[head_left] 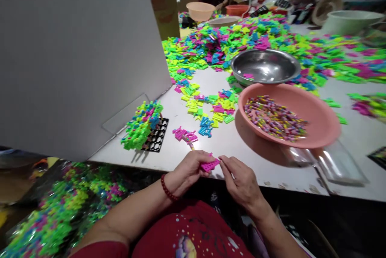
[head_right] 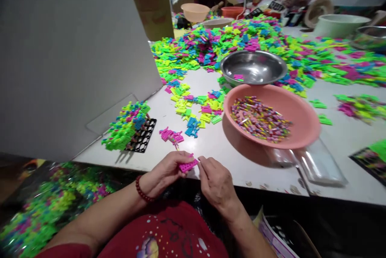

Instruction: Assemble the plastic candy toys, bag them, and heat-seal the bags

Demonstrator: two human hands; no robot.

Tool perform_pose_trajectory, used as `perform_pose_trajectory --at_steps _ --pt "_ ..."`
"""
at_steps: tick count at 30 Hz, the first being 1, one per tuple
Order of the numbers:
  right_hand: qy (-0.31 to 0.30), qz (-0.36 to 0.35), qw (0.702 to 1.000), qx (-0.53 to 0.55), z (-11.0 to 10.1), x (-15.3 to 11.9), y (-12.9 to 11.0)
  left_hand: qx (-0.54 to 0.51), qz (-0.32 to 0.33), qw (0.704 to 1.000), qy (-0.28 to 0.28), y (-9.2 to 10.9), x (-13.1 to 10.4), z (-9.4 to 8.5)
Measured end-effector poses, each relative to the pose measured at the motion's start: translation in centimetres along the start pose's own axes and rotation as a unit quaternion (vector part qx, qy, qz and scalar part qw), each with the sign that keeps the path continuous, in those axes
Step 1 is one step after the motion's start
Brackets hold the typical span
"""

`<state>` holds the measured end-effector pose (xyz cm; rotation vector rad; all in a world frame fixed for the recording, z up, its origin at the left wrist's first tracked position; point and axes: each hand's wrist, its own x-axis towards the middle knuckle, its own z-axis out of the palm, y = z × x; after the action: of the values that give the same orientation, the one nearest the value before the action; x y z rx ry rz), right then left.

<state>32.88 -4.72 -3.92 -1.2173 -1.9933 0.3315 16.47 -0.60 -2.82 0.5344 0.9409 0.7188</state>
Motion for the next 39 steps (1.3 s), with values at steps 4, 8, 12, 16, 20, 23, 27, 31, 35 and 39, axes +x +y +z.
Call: perform_pose_trajectory --at_steps 4,8,12,16,20,23,27,31,35,39 --pt "-0.024 -0.014 1.0 0.007 -0.3 0.2 0.3 0.029 0.12 0.988 0.088 -1.0 -0.6 0.5" --pt "-0.02 -0.041 0.998 -0.054 -0.1 0.2 0.7 -0.007 0.119 0.987 0.11 -1.4 -1.0 1.3" --pt "-0.01 -0.051 0.993 -0.108 0.4 0.4 0.9 -0.039 0.109 0.983 0.142 -1.4 -0.7 1.9" --pt "-0.016 -0.062 0.983 -0.172 0.9 0.3 0.7 -0.076 0.082 0.981 0.156 -2.0 0.2 1.8" --pt "-0.029 -0.082 0.974 -0.211 1.3 0.0 0.6 -0.077 0.086 0.979 0.169 -2.9 1.3 1.4" --pt "-0.026 -0.097 0.971 -0.216 1.5 -0.2 0.6 -0.067 0.093 0.981 0.157 -3.4 1.8 1.2" --pt "-0.018 -0.114 0.967 -0.228 1.9 -0.5 0.6 -0.053 0.079 0.981 0.167 -3.9 2.3 1.1" --pt "-0.021 -0.119 0.965 -0.233 2.6 -0.5 1.5 -0.017 0.064 0.984 0.167 -3.6 3.0 1.1" --pt "-0.035 -0.101 0.969 -0.222 2.1 0.4 3.4 0.043 0.093 0.978 0.181 -2.5 4.4 1.0" --pt "0.002 -0.084 0.969 -0.231 -2.2 3.1 6.2 0.233 0.146 0.943 0.187 -1.8 5.3 0.1"
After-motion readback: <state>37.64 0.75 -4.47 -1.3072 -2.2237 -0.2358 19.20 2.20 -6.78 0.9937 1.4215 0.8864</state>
